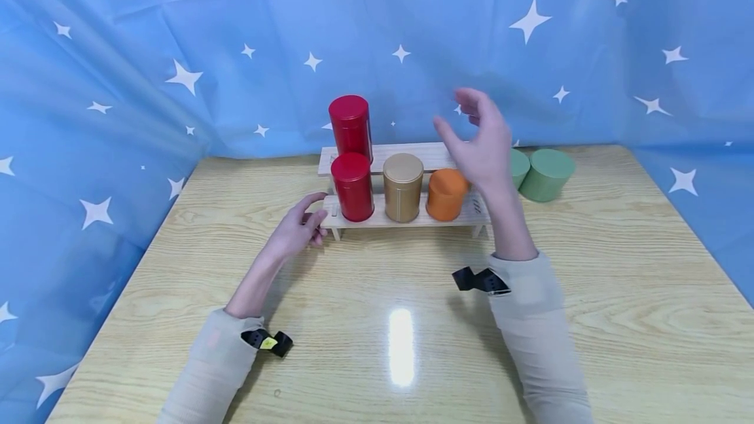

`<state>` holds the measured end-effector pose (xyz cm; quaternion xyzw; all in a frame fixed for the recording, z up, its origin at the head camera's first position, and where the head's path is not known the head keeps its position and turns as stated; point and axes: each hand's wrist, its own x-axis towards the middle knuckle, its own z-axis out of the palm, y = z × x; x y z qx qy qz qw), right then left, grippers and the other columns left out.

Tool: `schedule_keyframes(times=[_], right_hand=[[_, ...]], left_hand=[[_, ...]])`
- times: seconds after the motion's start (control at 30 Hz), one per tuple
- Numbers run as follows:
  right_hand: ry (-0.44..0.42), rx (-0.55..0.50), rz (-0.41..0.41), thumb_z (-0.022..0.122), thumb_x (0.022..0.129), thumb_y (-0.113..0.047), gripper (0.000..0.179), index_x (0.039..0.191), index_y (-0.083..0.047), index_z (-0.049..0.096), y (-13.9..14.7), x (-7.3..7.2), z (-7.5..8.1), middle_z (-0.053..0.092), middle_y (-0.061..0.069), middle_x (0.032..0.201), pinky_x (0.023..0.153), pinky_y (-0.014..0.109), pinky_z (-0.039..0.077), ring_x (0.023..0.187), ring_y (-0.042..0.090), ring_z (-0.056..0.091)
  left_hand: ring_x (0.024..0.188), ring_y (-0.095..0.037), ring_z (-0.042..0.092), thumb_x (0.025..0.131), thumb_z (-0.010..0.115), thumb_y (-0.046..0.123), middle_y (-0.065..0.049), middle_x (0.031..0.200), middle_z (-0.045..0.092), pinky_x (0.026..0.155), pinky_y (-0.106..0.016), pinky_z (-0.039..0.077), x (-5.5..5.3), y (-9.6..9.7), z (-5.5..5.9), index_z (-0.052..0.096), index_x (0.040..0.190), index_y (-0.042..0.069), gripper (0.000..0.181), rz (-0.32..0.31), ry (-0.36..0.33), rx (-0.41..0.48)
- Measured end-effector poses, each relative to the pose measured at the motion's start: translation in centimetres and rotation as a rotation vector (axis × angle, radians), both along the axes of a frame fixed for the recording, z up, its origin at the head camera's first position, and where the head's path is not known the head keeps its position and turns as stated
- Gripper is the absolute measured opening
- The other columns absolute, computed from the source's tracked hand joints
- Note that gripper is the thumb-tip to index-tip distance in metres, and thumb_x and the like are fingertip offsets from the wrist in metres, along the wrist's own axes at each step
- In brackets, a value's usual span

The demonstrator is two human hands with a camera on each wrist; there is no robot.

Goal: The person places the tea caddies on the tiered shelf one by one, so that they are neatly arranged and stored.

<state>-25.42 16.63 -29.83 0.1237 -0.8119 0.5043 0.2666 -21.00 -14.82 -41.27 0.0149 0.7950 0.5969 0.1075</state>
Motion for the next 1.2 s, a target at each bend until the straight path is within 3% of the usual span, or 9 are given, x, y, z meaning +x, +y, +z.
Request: schedule_keyframes(times=[0.5, 0.8, 0.97, 1.1, 1.2], right_hand=[[-0.087, 0.096, -0.087, 0.075, 0.093, -0.026, 0.056, 0.140, -0.003, 0.055, 6.6, 0.1, -0.8, 0.058, 0.016, 0.137, 0.110, 0.027, 0.039, 0.123, 0.016, 0.055], [-0.231, 0.168, -0.127, 0.070, 0.096, -0.035, 0.065, 0.149, -0.006, 0.046, 10.7, 0.3, -2.4, 0.049, 0.017, 0.148, 0.116, 0.031, 0.032, 0.135, 0.029, 0.047], [-0.315, 0.227, -0.135, 0.066, 0.098, -0.036, 0.072, 0.154, -0.001, 0.037, 13.5, 0.4, -3.7, 0.040, 0.022, 0.154, 0.118, 0.047, 0.029, 0.138, 0.042, 0.040], [-0.360, 0.306, -0.136, 0.063, 0.099, -0.035, 0.076, 0.155, 0.004, 0.029, 15.2, 0.4, -4.9, 0.035, 0.030, 0.154, 0.110, 0.066, 0.029, 0.136, 0.053, 0.035], [-0.406, 0.334, -0.126, 0.063, 0.099, -0.036, 0.082, 0.157, 0.005, 0.021, 16.2, 0.2, -5.5, 0.029, 0.035, 0.154, 0.107, 0.072, 0.028, 0.137, 0.058, 0.031]], left_hand=[[0.064, -0.020, 0.059, 0.109, 0.046, 0.015, -0.013, 0.080, 0.060, 0.065, -0.033, 0.056, 0.0, 0.0, 0.2, 0.035, 0.157, 0.013, 0.049, 0.009, -0.003, 0.005], [0.064, -0.018, 0.059, 0.109, 0.047, 0.014, -0.012, 0.078, 0.060, 0.063, -0.030, 0.056, 0.0, 0.1, 0.2, 0.035, 0.157, 0.012, 0.050, 0.008, -0.011, 0.010], [0.064, -0.018, 0.059, 0.109, 0.047, 0.015, -0.012, 0.079, 0.060, 0.063, -0.031, 0.055, -0.1, 0.1, 0.0, 0.035, 0.157, 0.012, 0.050, 0.007, -0.008, 0.010], [0.064, -0.017, 0.059, 0.109, 0.047, 0.015, -0.012, 0.079, 0.060, 0.064, -0.030, 0.055, -0.1, 0.0, -0.1, 0.035, 0.157, 0.013, 0.050, 0.006, -0.012, 0.015], [0.065, -0.017, 0.059, 0.109, 0.046, 0.015, -0.012, 0.079, 0.060, 0.064, -0.030, 0.055, -0.1, 0.0, 0.0, 0.035, 0.157, 0.013, 0.049, 0.008, -0.011, 0.015]])
